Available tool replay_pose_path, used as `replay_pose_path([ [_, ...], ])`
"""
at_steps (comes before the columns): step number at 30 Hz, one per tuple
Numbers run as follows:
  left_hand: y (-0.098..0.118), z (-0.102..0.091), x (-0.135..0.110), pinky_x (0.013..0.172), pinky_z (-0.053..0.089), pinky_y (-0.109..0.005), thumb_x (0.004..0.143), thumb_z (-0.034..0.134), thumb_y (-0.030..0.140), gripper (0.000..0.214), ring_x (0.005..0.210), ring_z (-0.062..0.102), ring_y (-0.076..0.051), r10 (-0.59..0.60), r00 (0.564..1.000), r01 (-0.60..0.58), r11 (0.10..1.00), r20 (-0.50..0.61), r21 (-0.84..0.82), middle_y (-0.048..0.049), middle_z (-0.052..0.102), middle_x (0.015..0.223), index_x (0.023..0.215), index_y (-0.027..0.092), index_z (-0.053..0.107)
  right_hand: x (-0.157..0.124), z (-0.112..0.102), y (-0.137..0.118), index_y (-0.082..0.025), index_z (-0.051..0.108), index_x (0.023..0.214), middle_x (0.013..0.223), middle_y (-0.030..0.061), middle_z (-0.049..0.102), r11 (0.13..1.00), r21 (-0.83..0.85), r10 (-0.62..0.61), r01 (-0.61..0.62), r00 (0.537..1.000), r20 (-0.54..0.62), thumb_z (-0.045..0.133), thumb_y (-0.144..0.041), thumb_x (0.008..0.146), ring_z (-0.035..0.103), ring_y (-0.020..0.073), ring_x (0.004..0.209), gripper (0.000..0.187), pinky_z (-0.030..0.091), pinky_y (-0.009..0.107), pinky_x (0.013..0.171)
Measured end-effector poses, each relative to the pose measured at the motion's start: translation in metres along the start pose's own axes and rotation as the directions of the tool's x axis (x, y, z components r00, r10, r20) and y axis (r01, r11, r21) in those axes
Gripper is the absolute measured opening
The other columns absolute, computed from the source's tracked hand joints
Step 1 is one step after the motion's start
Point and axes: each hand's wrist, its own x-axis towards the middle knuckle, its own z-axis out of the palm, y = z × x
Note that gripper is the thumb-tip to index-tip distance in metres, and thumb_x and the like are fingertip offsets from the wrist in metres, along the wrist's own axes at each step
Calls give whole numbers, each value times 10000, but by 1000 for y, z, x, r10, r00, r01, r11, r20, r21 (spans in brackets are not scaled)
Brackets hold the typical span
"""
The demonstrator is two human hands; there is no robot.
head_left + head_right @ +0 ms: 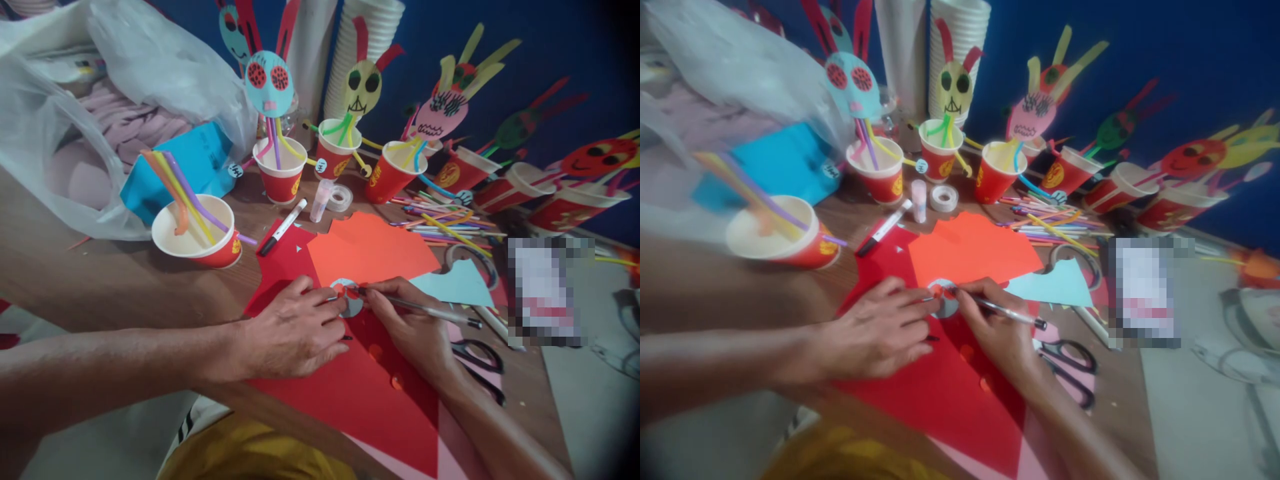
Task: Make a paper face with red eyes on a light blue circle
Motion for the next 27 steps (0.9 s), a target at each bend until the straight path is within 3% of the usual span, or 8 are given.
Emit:
replay_pose_path([
  [19,0,-1,0,817,302,-380,899,407,332,280,992,530,-220,12,1000,-12,1000,13,18,-54,633,1026,756,181,595,1,-3,-3,-190,620,732,629,-1,661,998,-55,-8,6,1000,-23,536,-280,802,609,132,571,142,462,216,534],
  [27,1,0,-1,831,298,-383,898,411,334,280,1002,531,-221,5,1000,-4,1000,-8,20,-46,629,1057,751,187,599,0,-1,4,-187,620,755,671,17,680,992,94,92,-86,994,-53,564,-297,787,640,156,614,127,498,251,574],
])
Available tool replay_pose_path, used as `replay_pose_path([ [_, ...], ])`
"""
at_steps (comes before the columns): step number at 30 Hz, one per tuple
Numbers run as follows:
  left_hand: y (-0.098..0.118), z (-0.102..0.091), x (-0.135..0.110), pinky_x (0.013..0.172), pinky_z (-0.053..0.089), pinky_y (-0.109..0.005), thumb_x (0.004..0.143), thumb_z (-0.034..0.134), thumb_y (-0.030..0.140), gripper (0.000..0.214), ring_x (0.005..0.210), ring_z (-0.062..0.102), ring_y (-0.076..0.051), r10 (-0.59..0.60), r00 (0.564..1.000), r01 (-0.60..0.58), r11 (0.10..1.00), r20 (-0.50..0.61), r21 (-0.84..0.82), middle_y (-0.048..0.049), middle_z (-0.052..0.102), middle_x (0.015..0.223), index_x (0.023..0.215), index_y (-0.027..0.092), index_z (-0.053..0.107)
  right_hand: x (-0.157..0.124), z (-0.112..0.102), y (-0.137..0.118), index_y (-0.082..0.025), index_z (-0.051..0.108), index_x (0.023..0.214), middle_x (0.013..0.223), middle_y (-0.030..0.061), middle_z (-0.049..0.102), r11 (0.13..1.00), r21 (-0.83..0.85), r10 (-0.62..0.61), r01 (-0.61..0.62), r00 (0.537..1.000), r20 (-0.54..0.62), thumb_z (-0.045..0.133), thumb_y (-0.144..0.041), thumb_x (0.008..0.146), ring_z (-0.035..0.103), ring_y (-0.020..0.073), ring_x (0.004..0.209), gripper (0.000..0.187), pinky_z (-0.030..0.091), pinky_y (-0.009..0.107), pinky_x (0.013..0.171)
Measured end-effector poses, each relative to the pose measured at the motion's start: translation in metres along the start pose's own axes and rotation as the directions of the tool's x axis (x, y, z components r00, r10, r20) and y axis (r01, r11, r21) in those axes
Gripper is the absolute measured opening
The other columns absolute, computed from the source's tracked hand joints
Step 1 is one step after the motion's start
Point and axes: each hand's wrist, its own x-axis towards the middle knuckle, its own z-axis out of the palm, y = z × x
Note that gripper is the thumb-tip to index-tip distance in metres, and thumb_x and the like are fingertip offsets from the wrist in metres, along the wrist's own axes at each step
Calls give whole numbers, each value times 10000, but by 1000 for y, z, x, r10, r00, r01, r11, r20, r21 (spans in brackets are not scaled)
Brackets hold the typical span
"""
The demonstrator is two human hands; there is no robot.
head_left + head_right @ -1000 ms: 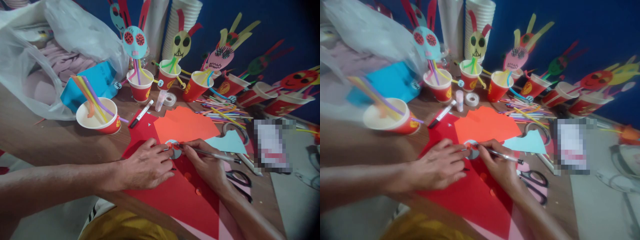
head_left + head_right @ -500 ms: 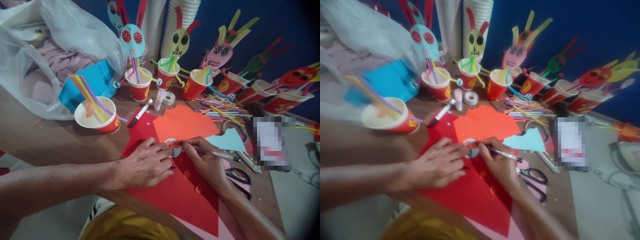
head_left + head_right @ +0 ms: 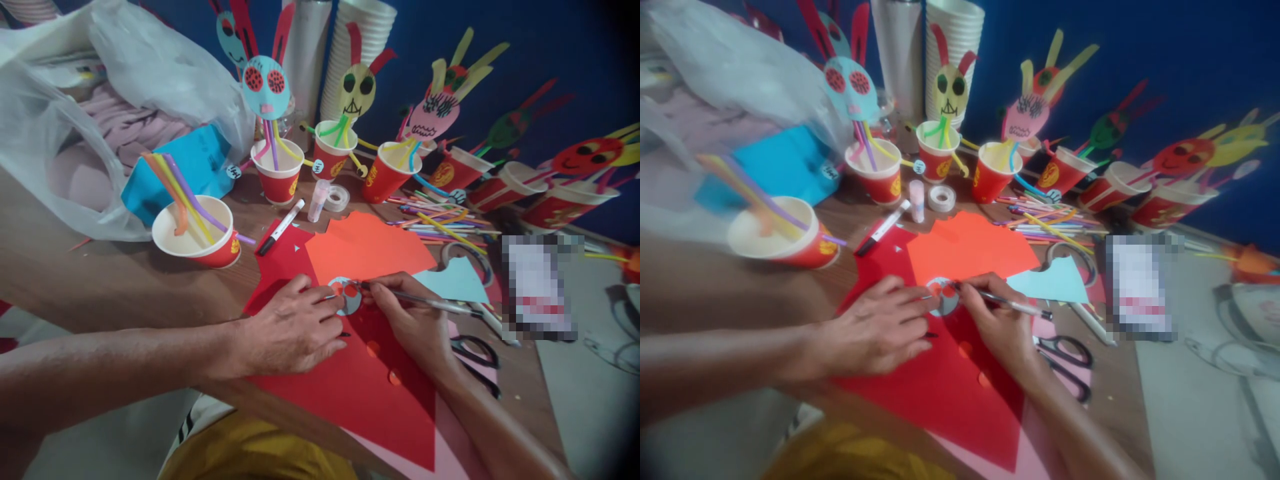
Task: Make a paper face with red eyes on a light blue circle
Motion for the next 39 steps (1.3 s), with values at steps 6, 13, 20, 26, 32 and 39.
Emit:
replay_pose_path([
  [6,1,2,-1,827,301,-384,897,411,341,278,986,537,-219,-9,999,10,1000,-35,12,-36,634,1057,771,194,611,1,1,-1,-187,627,757,669,18,683,999,22,48,-48,999,13,577,-312,781,643,164,624,137,499,259,574],
  [13,1,3,-1,825,298,-390,905,391,342,290,994,533,-221,-7,1000,7,1000,-26,13,-29,642,1035,779,197,609,1,2,-3,-190,640,750,671,6,677,999,22,30,-31,999,25,576,-291,782,639,148,622,123,485,236,571],
  [20,1,2,0,815,302,-387,905,394,348,301,985,540,-216,-8,1000,9,1000,-24,18,-21,642,1034,746,196,600,0,2,-6,-188,644,749,665,-4,671,999,-41,-12,13,999,31,573,-280,786,619,131,600,121,465,218,559],
  [26,-1,1,1,801,310,-377,889,431,344,272,995,540,-216,9,1000,-9,1000,-8,17,-36,640,1047,752,185,604,0,3,-7,-187,644,748,669,-2,676,998,-53,-18,19,1000,22,577,-271,782,616,129,593,112,458,209,546],
  [32,-1,1,1,788,312,-382,894,417,340,278,992,542,-220,9,1000,-9,999,-8,34,-34,639,1054,759,186,605,1,3,-8,-184,643,748,671,3,678,997,-71,-24,25,1000,9,572,-273,782,623,135,606,119,460,216,557],
  [39,-1,1,0,794,304,-378,891,425,346,271,1012,532,-218,11,1000,-11,999,-12,32,-33,635,1060,765,193,609,0,1,-5,-188,641,755,662,-3,673,995,-87,-54,56,998,24,564,-281,794,617,129,593,127,452,212,547],
])
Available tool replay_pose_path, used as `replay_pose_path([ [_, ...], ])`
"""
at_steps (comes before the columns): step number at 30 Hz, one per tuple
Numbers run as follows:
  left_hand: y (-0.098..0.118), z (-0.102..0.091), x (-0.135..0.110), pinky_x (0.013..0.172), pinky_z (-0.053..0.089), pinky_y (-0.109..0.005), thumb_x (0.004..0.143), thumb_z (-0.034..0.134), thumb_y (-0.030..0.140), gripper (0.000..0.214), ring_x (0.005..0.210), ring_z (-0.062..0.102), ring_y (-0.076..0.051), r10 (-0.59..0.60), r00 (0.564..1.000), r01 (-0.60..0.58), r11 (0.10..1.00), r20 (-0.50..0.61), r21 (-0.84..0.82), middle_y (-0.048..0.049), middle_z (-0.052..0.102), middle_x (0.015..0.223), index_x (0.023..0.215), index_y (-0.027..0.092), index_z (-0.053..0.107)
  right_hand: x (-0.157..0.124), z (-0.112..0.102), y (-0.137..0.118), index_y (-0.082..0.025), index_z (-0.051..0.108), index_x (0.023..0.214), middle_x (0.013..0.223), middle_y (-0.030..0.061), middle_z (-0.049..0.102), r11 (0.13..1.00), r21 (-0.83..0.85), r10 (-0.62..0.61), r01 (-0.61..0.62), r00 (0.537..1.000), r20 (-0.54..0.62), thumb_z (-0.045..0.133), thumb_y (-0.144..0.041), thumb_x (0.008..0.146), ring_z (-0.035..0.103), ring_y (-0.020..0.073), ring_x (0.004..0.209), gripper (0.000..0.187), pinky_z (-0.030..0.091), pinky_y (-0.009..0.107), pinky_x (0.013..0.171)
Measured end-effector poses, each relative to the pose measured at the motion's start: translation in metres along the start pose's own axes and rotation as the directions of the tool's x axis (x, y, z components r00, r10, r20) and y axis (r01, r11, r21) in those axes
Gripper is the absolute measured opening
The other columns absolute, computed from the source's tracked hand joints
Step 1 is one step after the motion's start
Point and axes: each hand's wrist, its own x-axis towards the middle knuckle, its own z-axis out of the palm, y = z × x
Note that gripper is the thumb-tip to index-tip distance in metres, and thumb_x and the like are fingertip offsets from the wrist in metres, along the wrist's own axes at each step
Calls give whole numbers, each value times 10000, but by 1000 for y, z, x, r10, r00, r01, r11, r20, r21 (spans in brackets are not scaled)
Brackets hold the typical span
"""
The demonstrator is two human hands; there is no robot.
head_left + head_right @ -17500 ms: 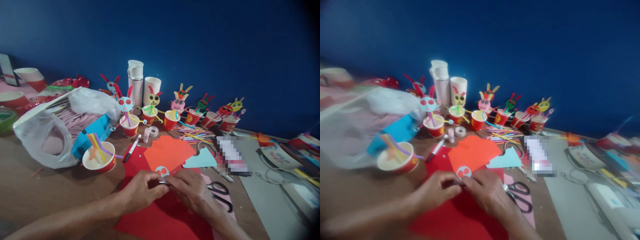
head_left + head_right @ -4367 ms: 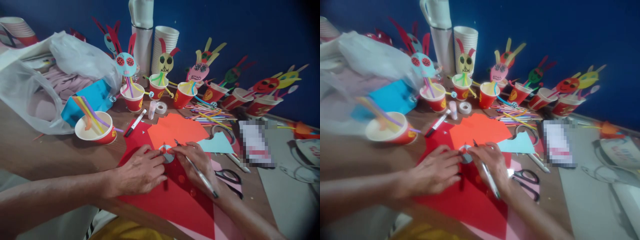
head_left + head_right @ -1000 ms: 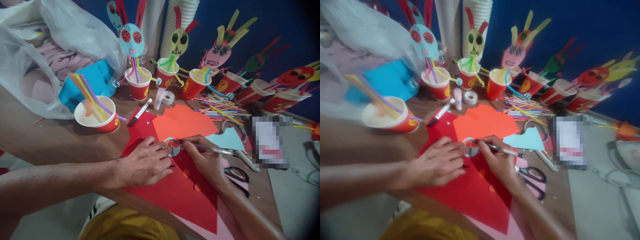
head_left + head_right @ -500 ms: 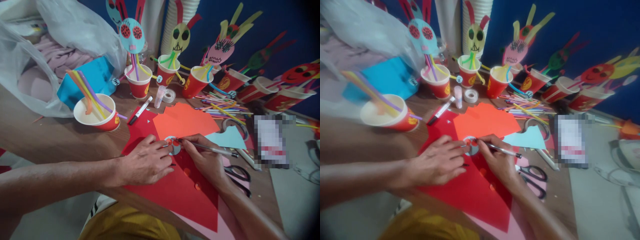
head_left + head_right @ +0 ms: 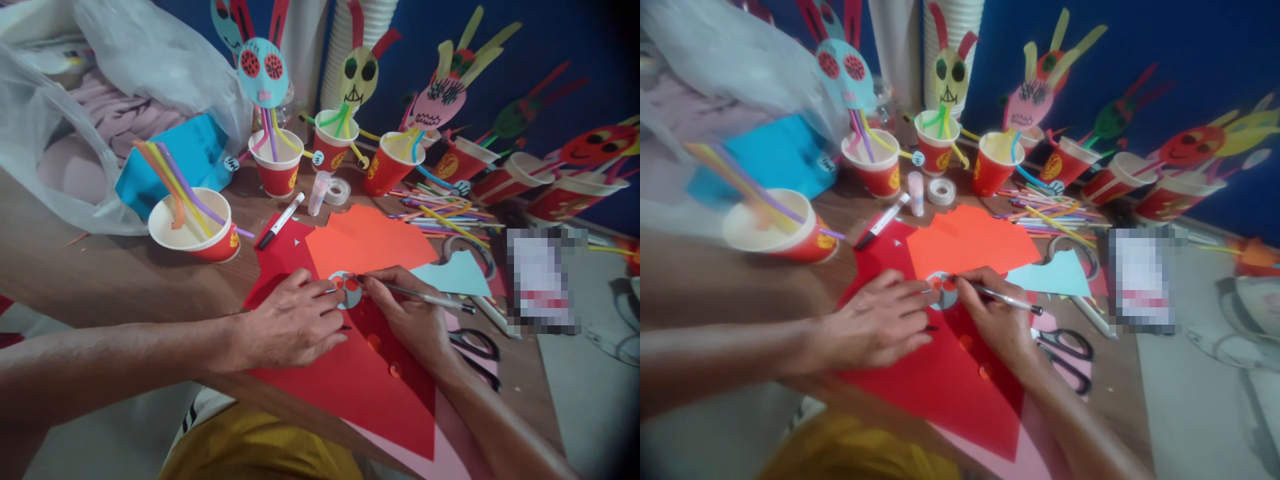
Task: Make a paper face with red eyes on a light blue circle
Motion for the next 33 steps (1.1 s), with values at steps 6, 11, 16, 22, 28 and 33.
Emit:
replay_pose_path([
  [6,0,1,-1,794,303,-378,895,418,351,279,1000,534,-218,-1,1000,1,1000,0,4,-35,633,1059,771,193,612,0,1,1,-195,640,748,646,-8,673,999,26,24,-24,1000,-8,580,-283,782,631,134,588,112,466,218,548],
  [11,1,0,0,793,299,-378,898,414,342,274,994,532,-214,-3,1000,3,1000,-5,2,-29,632,1059,783,197,617,-1,-1,7,-195,624,761,670,2,678,959,258,139,-115,987,-76,599,-302,772,658,156,615,111,516,250,577],
  [16,0,1,0,794,296,-383,902,404,337,284,1004,525,-214,6,1000,-6,1000,-4,-3,-26,627,1076,765,197,610,-4,-5,10,-211,610,836,746,7,679,961,270,106,-56,979,-173,581,-284,794,672,160,680,89,534,262,615],
  [22,0,2,1,793,302,-381,895,419,346,265,1005,523,-219,-3,1000,3,1000,0,4,-17,629,1062,789,196,611,-6,-3,8,-202,585,786,682,2,670,995,90,56,-49,996,-74,585,-282,784,654,157,617,80,521,258,585],
  [28,2,1,1,795,312,-379,890,429,340,250,983,530,-217,-19,1000,19,1000,0,6,-17,630,1048,800,200,615,-5,-2,7,-194,571,756,661,14,664,992,97,83,-79,996,-31,573,-307,787,644,165,601,117,521,279,586],
  [33,2,1,1,801,310,-377,894,420,339,261,981,527,-219,-21,1000,21,1000,-5,-2,-23,635,1048,798,200,619,-5,-3,6,-193,581,740,658,15,668,997,47,58,-56,997,-45,568,-284,781,639,163,600,100,515,274,584],
])
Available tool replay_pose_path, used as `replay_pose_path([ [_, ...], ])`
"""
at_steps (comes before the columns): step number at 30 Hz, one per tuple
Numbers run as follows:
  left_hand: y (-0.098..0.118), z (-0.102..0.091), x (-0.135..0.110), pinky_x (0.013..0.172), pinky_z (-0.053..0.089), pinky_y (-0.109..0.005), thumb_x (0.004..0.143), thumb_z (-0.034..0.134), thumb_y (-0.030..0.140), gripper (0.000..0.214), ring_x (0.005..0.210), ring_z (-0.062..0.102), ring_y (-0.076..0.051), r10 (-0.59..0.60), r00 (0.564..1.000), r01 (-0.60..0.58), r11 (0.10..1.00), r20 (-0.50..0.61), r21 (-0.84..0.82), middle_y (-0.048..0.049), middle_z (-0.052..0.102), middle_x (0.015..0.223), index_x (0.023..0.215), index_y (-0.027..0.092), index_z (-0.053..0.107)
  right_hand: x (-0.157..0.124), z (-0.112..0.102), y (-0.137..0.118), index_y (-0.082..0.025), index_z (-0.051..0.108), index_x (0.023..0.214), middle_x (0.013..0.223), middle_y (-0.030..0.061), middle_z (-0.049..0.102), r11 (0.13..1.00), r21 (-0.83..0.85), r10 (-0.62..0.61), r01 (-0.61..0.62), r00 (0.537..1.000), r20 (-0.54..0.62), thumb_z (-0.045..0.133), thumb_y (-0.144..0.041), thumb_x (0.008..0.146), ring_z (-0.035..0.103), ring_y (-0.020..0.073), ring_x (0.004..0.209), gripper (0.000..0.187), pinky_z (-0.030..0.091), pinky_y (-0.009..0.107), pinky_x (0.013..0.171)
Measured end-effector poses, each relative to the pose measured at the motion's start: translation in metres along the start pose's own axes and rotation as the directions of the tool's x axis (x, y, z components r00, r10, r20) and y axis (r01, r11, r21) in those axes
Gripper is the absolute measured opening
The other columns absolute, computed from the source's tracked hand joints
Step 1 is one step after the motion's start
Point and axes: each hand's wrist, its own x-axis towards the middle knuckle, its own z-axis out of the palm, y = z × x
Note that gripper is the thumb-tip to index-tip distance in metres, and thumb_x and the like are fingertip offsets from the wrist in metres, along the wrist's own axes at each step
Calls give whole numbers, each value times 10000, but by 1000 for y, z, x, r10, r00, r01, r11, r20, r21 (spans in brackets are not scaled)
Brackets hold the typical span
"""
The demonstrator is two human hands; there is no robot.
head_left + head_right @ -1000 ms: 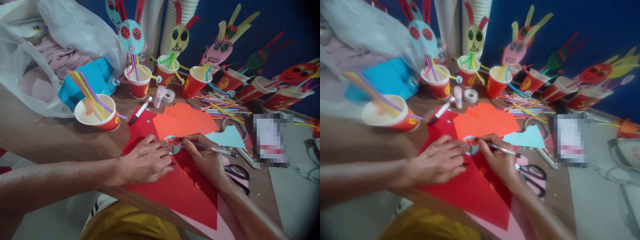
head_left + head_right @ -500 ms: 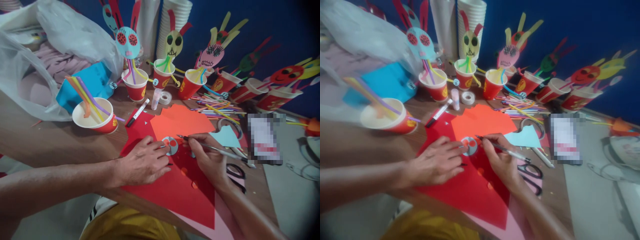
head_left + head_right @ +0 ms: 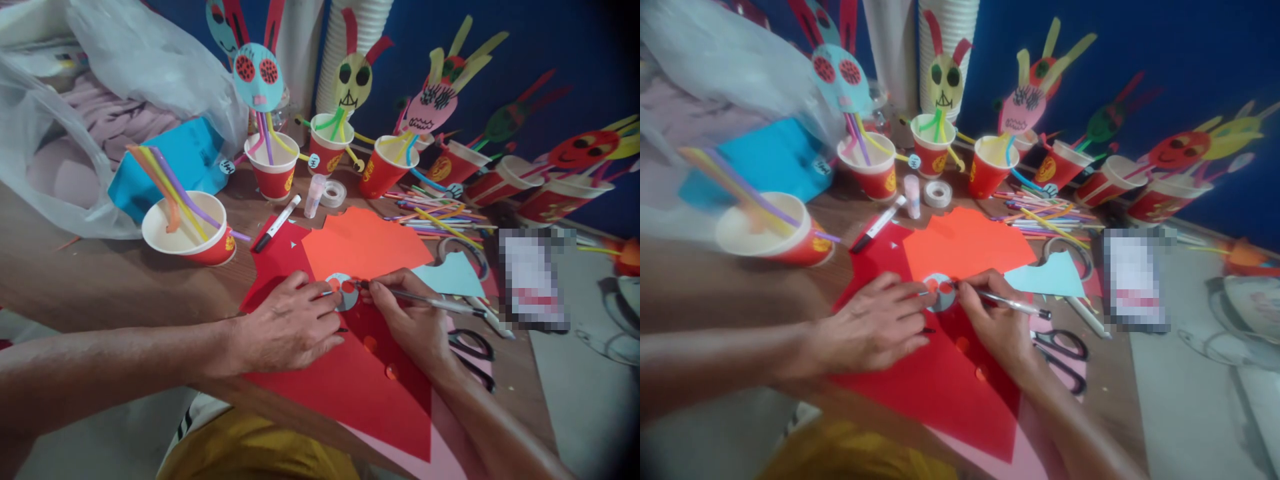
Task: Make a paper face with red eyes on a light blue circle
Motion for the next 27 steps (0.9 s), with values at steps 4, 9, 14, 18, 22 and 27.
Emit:
replay_pose_path([
  [4,0,-1,1,807,311,-374,890,429,339,263,981,525,-217,1,1000,-1,1000,11,-5,-27,632,1052,782,196,621,0,-1,-1,-196,581,735,659,7,667,999,-29,-14,14,1000,2,566,-273,781,637,157,593,91,502,258,569],
  [9,-1,-2,1,806,311,-372,890,429,338,262,984,522,-213,5,1000,-5,1000,15,-9,-24,630,1058,776,194,617,0,0,-1,-198,583,739,671,10,673,999,-43,-16,16,1000,10,569,-281,781,644,162,603,93,497,260,571],
  [14,-1,-2,1,793,315,-370,889,427,345,274,982,525,-215,16,1000,-16,1000,14,-1,-24,631,1047,756,194,614,1,1,-2,-201,582,728,670,8,677,997,-75,-28,29,1000,13,566,-268,778,650,163,620,86,494,253,579],
  [18,-1,-1,1,796,314,-372,889,430,346,272,986,524,-217,2,1000,-2,1000,15,-5,-25,634,1040,758,198,615,2,1,-4,-203,581,721,682,10,684,996,-91,-24,24,1000,5,565,-272,774,653,166,622,89,494,253,571],
  [22,-1,-1,1,794,311,-372,888,431,344,271,984,527,-218,9,1000,-9,1000,18,-5,-27,633,1050,754,194,613,2,2,-5,-202,579,718,669,12,678,995,-96,-28,27,1000,-7,562,-280,776,646,163,609,98,495,255,565],
  [27,-2,-1,2,781,313,-371,891,424,350,274,980,530,-218,21,999,-21,1000,26,7,-30,628,1055,766,194,612,1,4,-3,-197,583,730,663,21,677,997,-80,-13,11,1000,-15,565,-296,779,648,168,612,112,500,264,577],
])
